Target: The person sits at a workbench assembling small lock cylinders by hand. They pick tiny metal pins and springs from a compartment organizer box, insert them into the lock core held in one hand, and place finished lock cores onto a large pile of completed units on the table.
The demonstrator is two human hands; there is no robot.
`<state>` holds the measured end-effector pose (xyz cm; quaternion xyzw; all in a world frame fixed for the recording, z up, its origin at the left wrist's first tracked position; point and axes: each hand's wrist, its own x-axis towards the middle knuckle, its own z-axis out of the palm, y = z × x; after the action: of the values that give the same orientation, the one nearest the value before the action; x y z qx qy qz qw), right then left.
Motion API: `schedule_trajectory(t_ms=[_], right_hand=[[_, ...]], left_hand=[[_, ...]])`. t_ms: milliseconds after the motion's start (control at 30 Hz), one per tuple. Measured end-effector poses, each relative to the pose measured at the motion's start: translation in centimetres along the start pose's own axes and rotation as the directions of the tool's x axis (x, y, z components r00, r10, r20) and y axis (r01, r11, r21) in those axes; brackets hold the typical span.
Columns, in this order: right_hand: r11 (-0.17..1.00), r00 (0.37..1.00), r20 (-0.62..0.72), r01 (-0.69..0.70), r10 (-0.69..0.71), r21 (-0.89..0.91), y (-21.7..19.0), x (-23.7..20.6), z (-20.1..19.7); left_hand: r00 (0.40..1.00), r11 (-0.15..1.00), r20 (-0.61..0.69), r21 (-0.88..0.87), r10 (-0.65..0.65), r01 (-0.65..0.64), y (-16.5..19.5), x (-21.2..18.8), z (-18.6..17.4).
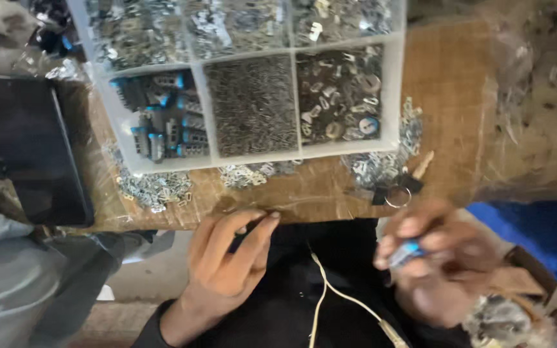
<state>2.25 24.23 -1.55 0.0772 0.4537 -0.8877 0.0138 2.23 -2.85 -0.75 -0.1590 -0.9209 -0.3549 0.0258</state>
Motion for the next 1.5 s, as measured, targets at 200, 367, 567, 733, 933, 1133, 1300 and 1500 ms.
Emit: schedule_trajectory(t_ms=[200,367,567,733,933,1133,1300,1500], right_hand=[[0.926,0.890,0.259,-0.361,0.376,-0.106,3.1,-1.6,1.7],[0.950,0.924,0.223,-0.303,0.312,-0.071,2.7,-1.4,2.4],[0.979,0.960,0.198,-0.178,0.195,-0.103,1.6,-1.4,1.8],[0.972,0.968,0.103,-0.224,0.229,-0.065,3.1,-1.9,1.9],[0.954,0.976,0.109,-0.155,0.188,-0.257,2.5,-2.0,3.3],[0.932,0.946,0.135,-0.254,0.295,-0.259,4.5,-1.2,4.1],[0.888,0.920,0.134,-0.305,0.367,-0.343,5.0,-0.9,4.0],[0.822,0.943,0.124,-0.199,0.308,-0.533,4.6,-0.4,3.4]], left_hand=[[0.999,0.998,-0.018,0.053,-0.036,0.037,-1.0,-0.9,-0.7],[0.998,0.983,0.030,0.178,-0.047,0.041,0.8,3.0,0.9],[0.998,0.998,0.058,-0.057,-0.008,0.011,0.5,4.6,-2.1],[0.998,0.974,0.051,0.220,0.045,-0.055,0.6,3.1,0.6],[0.952,0.949,-0.001,0.077,0.305,-0.305,-3.1,0.3,0.9],[0.971,0.983,-0.195,-0.094,0.138,-0.159,-3.4,-1.1,-2.8],[0.981,0.926,-0.187,-0.377,-0.050,-0.024,-0.8,-0.6,-2.9],[0.977,0.923,-0.160,-0.334,0.143,-0.190,-1.4,2.1,-2.0]])
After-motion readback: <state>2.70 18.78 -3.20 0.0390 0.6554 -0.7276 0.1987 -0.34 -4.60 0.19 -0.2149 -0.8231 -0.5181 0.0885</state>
